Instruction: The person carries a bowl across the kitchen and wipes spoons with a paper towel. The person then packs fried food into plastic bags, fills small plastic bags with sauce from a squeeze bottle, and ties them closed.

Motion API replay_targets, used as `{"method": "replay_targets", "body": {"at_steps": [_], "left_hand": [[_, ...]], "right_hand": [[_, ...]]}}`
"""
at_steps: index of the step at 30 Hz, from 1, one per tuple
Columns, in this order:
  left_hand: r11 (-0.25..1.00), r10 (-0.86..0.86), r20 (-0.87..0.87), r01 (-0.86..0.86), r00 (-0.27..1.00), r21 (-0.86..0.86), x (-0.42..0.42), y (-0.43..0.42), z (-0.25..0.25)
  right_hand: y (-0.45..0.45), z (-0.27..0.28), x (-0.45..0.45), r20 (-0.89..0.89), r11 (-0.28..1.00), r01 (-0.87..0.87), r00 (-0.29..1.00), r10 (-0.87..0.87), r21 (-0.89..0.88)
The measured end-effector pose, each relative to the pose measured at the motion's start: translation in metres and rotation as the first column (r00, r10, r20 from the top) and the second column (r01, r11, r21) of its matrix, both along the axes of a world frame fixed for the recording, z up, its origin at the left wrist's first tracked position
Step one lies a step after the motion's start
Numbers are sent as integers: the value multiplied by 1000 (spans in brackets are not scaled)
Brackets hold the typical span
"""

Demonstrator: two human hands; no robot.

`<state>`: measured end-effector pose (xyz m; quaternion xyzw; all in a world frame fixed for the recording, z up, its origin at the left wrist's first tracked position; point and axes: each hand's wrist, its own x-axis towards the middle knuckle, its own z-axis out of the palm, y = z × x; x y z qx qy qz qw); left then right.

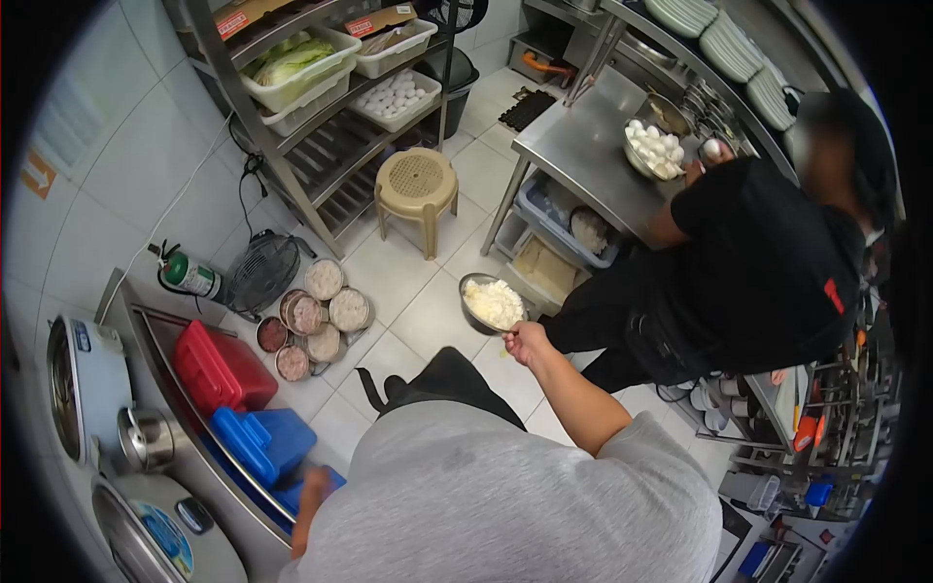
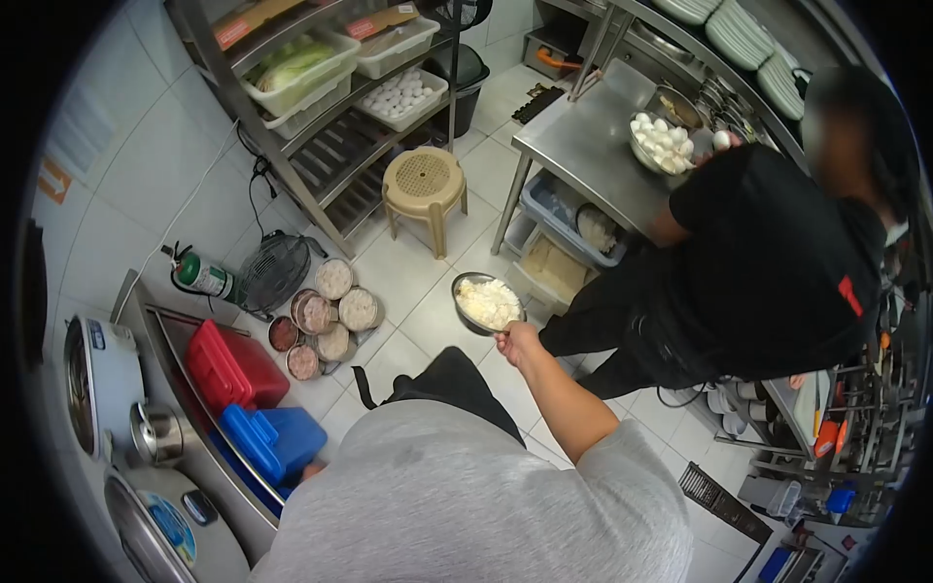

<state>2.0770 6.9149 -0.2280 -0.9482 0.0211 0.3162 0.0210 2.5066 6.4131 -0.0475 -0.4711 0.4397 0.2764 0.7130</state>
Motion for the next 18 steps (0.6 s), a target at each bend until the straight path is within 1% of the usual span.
{"method": "replay_targets", "body": {"at_steps": [1,2,3,4,5,6,7,8,9,10,11,12,13,14,15,16,17,18], "left_hand": [[835,479,-102,-488,872,-253,40,34,5],[396,793,-301,-824,530,-405,89,56,27],[114,914,-315,-908,255,-403,116,67,29],[-177,954,-295,-881,-45,-439,180,42,105],[-192,956,-287,-868,-60,-458,221,50,117],[-199,949,-315,-831,-30,-519,254,56,120],[-213,940,-341,-790,-6,-574,280,57,120],[-253,938,-344,-768,-45,-589,301,51,119],[-179,960,-281,-763,3,-621,320,43,124],[-108,976,-211,-747,44,-656,346,33,125],[-91,982,-186,-750,43,-655,355,23,111],[-127,970,-239,-768,35,-627,364,1,115],[-156,955,-294,-794,30,-587,370,-25,120],[-51,914,-377,-879,150,-473,371,-42,115],[426,686,-407,-786,603,-448,353,-42,82],[771,309,-364,-455,879,-444,353,-53,90],[607,504,-525,-714,686,-350,359,-65,99],[383,636,-646,-899,422,-211,365,-75,105]], "right_hand": [[-5,-2,20,29,999,40,999,-40,-19],[-9,-3,44,64,997,78,995,-76,-29],[-12,-3,68,76,989,136,988,-132,-54],[-20,-12,92,159,978,208,967,-201,-31],[-27,-18,120,151,963,262,956,-251,-59],[-36,-28,148,209,948,319,927,-311,-5],[-48,-47,181,212,927,369,913,-349,-64],[-54,-56,210,209,880,448,886,-414,-155],[-55,-58,235,311,762,647,727,-612,-13],[-69,-77,264,357,810,586,761,-541,-22],[-76,-86,292,359,764,641,732,-579,-73],[-79,-87,315,360,741,657,731,-580,-139],[-100,-122,335,342,737,668,719,-605,-102],[-133,-215,357,407,676,722,668,-623,-151],[-117,-167,366,276,666,739,664,-695,-99],[-111,-162,375,266,690,716,689,-675,-106],[-108,-161,380,208,722,690,716,-667,-61],[-103,-165,384,149,750,662,743,-653,-13]]}}
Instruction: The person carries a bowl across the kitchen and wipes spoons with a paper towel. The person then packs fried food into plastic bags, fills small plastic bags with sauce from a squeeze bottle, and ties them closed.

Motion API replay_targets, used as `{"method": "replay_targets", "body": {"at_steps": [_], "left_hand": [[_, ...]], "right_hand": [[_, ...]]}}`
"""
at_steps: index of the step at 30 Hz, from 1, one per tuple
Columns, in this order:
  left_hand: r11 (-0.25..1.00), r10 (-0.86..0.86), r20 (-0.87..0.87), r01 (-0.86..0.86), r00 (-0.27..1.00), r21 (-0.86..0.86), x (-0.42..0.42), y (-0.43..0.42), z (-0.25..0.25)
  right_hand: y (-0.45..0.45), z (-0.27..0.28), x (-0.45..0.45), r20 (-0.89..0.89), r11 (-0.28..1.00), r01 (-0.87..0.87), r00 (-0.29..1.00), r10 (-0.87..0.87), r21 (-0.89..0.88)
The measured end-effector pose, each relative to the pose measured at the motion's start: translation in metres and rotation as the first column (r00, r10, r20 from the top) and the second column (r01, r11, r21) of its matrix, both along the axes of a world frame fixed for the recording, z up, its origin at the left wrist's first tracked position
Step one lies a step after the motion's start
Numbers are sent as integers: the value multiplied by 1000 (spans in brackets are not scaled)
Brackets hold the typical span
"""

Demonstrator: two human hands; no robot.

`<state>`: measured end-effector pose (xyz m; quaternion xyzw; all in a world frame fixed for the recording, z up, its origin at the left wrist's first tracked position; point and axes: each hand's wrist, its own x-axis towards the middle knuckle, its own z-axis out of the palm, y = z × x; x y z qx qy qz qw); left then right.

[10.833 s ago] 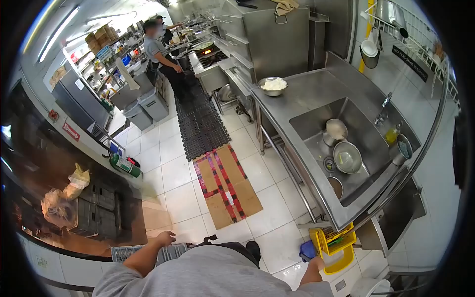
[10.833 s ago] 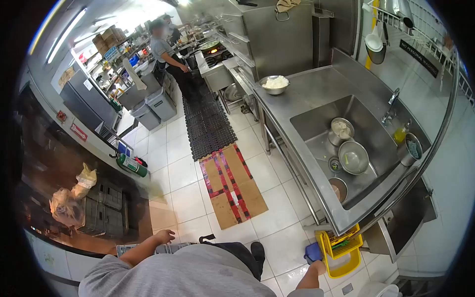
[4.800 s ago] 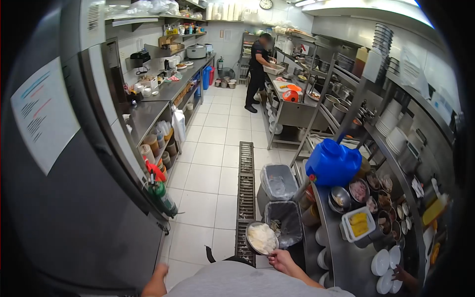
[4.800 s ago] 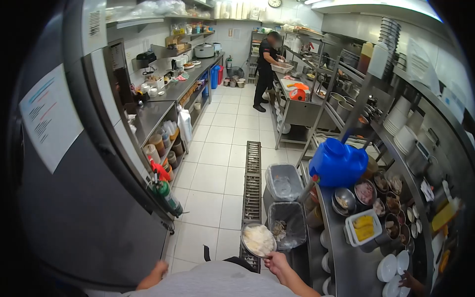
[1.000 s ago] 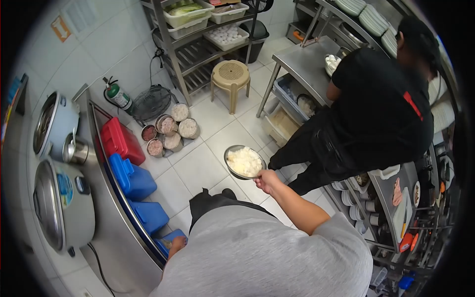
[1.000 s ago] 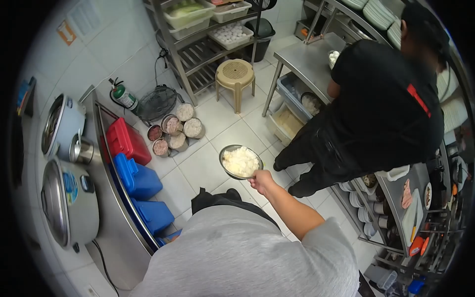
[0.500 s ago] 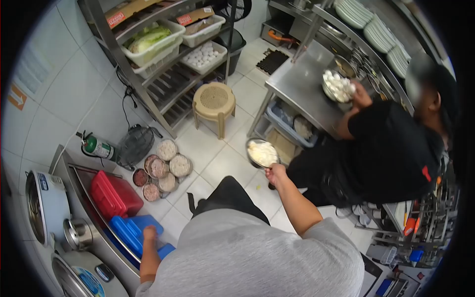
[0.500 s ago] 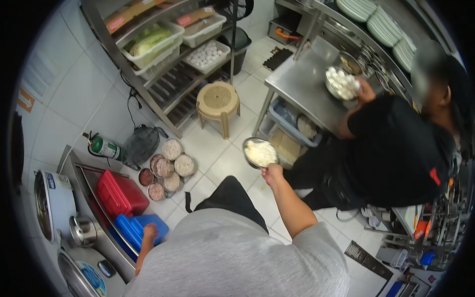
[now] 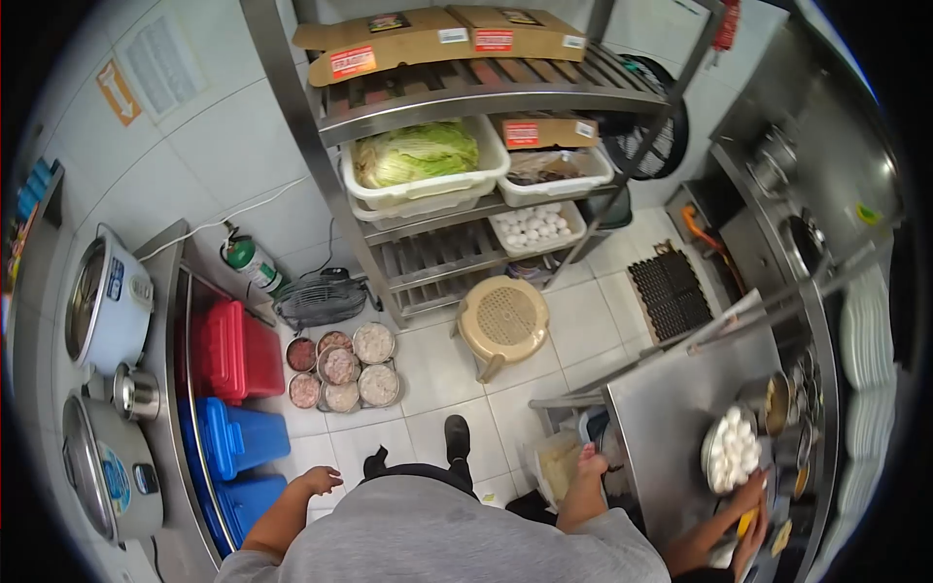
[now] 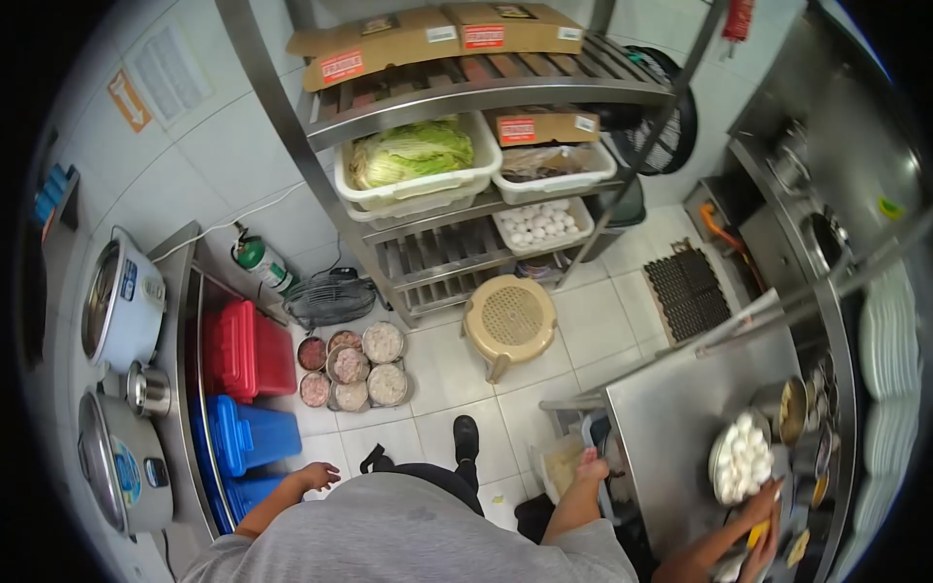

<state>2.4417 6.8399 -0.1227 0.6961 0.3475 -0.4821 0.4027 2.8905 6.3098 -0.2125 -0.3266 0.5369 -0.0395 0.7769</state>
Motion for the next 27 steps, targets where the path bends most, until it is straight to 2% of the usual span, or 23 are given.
{"method": "replay_targets", "body": {"at_steps": [1,2,3,4,5,6,7,8,10,11,12,14,17,19,20,22,24,27], "left_hand": [[999,32,-12,-32,999,5,-6,0,-5],[994,18,103,-29,995,102,-18,4,-18],[980,-10,215,-33,977,198,-26,4,-24],[941,223,113,-244,968,236,-12,1,-7],[934,112,210,-175,971,311,-24,5,-20],[912,-8,297,-115,955,393,-36,9,-36],[922,37,239,-125,970,367,-26,9,-28],[916,61,251,-154,966,370,-17,10,-28],[873,258,270,-343,928,345,-9,9,-23],[876,186,338,-312,922,367,-8,9,-24],[868,201,346,-331,916,371,-1,8,-16],[773,472,413,-591,779,231,15,-2,16],[742,496,500,-646,710,180,-10,-8,33],[683,577,508,-719,640,130,-51,-13,36],[664,600,502,-738,623,122,-78,-15,31],[545,756,395,-836,522,61,-147,-15,5],[615,591,481,-748,647,250,-242,-9,-62],[329,816,449,-931,364,157,-288,-21,-23]], "right_hand": [[8,-16,-6,-12,999,-32,999,32,5],[16,-41,-20,-86,962,-272,958,272,12],[32,-55,-30,-153,869,-493,857,492,31],[77,-17,-50,-261,919,-382,882,393,96],[90,-31,-70,-116,641,-742,632,766,193],[118,-24,-84,-36,352,-906,354,935,236],[160,1,-95,-101,220,-935,200,975,278],[204,37,-101,-148,93,-940,46,988,329],[264,63,-105,28,-251,-907,-257,966,339],[290,69,-103,82,-366,-890,-357,930,272],[313,77,-100,129,-472,-859,-454,882,198],[349,97,-91,93,-527,-850,-525,846,-8],[378,110,-84,64,-423,-905,-425,903,-43],[390,102,-91,33,-360,-932,-361,932,-43],[393,99,-99,27,-320,-947,-321,947,-28],[402,114,-127,-8,-249,-968,-249,969,-39],[406,135,-158,11,-195,-979,-196,981,-50],[422,181,-180,67,-281,-959,-283,957,-40]]}}
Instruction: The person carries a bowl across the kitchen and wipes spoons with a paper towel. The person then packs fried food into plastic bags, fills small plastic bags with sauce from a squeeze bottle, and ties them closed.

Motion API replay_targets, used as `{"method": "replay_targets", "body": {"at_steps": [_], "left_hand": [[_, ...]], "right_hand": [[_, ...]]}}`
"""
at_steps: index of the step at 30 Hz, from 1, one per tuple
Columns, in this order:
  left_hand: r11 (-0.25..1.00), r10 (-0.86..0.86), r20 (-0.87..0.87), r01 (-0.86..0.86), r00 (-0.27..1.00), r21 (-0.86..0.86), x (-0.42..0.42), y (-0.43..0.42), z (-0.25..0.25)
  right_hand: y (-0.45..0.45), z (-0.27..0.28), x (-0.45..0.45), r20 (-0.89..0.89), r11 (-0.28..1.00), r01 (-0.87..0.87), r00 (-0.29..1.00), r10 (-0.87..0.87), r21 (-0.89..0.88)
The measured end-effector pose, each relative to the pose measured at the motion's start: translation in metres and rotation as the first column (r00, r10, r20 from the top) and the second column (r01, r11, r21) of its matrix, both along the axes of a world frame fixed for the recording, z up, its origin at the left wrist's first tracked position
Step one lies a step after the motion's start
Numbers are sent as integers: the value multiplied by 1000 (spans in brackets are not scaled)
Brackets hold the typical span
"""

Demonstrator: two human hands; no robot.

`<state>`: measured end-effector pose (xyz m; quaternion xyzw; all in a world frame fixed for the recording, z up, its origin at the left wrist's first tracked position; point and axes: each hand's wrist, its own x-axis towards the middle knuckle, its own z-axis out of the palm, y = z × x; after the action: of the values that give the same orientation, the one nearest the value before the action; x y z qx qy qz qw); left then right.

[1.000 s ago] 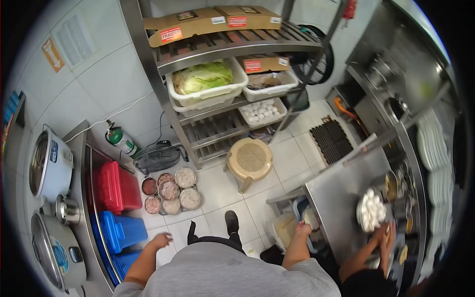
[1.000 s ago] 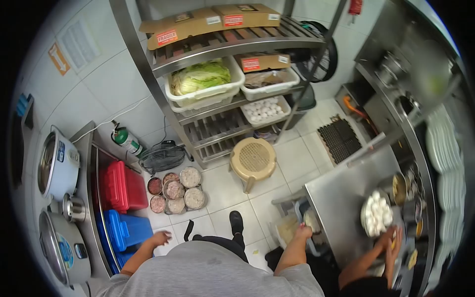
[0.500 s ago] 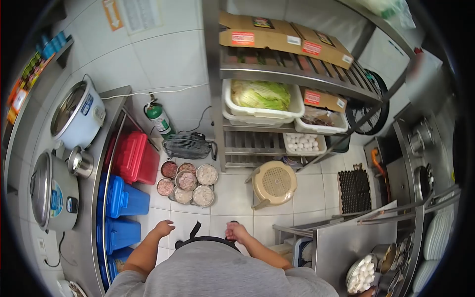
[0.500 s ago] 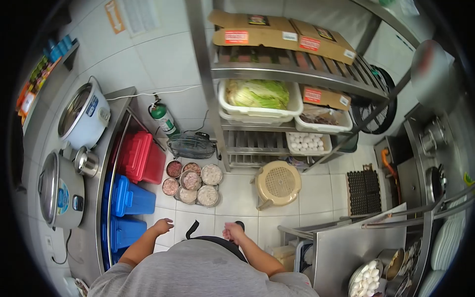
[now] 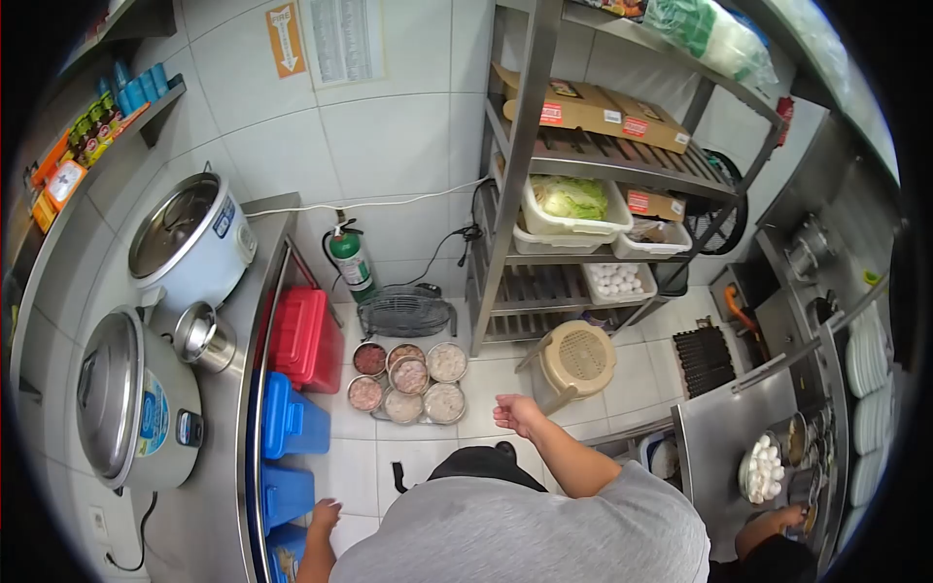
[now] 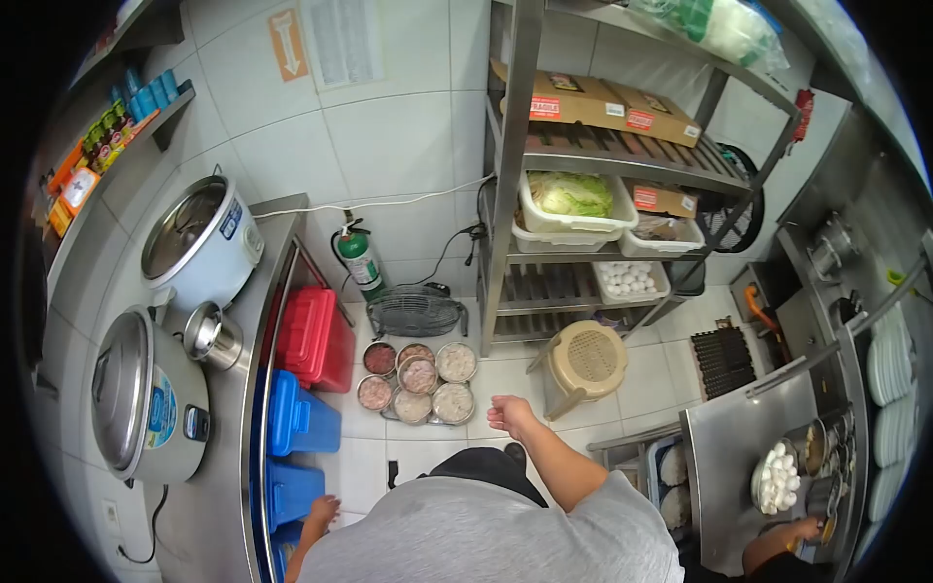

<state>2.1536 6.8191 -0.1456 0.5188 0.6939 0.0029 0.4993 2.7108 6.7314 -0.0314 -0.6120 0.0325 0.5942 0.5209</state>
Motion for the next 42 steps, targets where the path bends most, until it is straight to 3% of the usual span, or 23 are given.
{"method": "replay_targets", "body": {"at_steps": [1,3,4,5,6,10,15,17,19,20,21,22,23,25,27,28,30,31,33,35,37,39,42], "left_hand": [[992,106,21,-104,994,-71,-18,-1,1],[992,-104,36,101,994,80,-50,-14,-2],[979,178,-9,-178,984,-99,-69,-29,-29],[859,433,-105,-445,895,-254,-66,-33,-41],[822,443,-178,-477,879,-312,-63,-44,-39],[920,111,-137,-155,984,-361,32,-55,-36],[948,-244,-87,218,966,-232,201,-9,-38],[910,-409,-106,396,907,-124,256,22,-48],[774,-612,-199,631,765,48,308,61,-66],[737,-620,-245,660,745,142,334,86,-72],[716,-602,-254,653,757,248,364,102,-73],[946,-284,-81,294,955,140,455,98,57],[944,-257,104,227,961,238,477,112,47],[956,-244,327,169,913,241,516,130,37],[959,-264,337,210,903,190,546,130,75],[955,-295,358,256,886,153,556,131,89],[970,-242,337,215,910,116,552,127,77],[983,-185,319,171,930,70,546,120,69],[992,-122,287,124,950,12,531,101,59],[993,-76,141,88,987,-80,517,85,52],[991,29,180,-5,983,-132,503,70,43],[986,60,150,-35,987,-164,493,59,37],[977,97,125,-71,987,-199,486,51,31]], "right_hand": [[9,15,9,23,998,-32,999,31,52],[33,63,35,119,989,-37,993,20,144],[41,94,54,189,962,-20,982,-32,271],[49,123,74,213,925,49,967,-138,376],[56,152,100,246,899,61,952,-183,433],[62,252,212,357,763,80,849,-390,642],[35,309,376,415,640,157,641,-645,752],[22,304,440,525,739,236,572,-631,631],[15,283,479,690,931,124,639,-339,342],[19,283,475,675,975,82,709,-204,207],[23,255,490,641,988,-26,764,-77,151],[31,247,481,642,994,-68,766,1,81],[39,226,482,648,993,-104,760,48,48],[50,203,476,633,988,-140,760,147,-62],[57,196,469,558,985,-113,813,166,-128],[59,188,466,556,985,-117,814,166,-123],[64,168,466,261,973,80,956,-136,217],[70,160,471,264,974,73,956,-130,216],[78,153,472,-31,843,272,956,-291,465],[82,179,473,-7,820,241,961,-278,520],[88,206,468,116,749,185,937,-330,636],[89,225,471,119,697,145,941,-317,703],[91,229,480,126,720,133,947,-295,681]]}}
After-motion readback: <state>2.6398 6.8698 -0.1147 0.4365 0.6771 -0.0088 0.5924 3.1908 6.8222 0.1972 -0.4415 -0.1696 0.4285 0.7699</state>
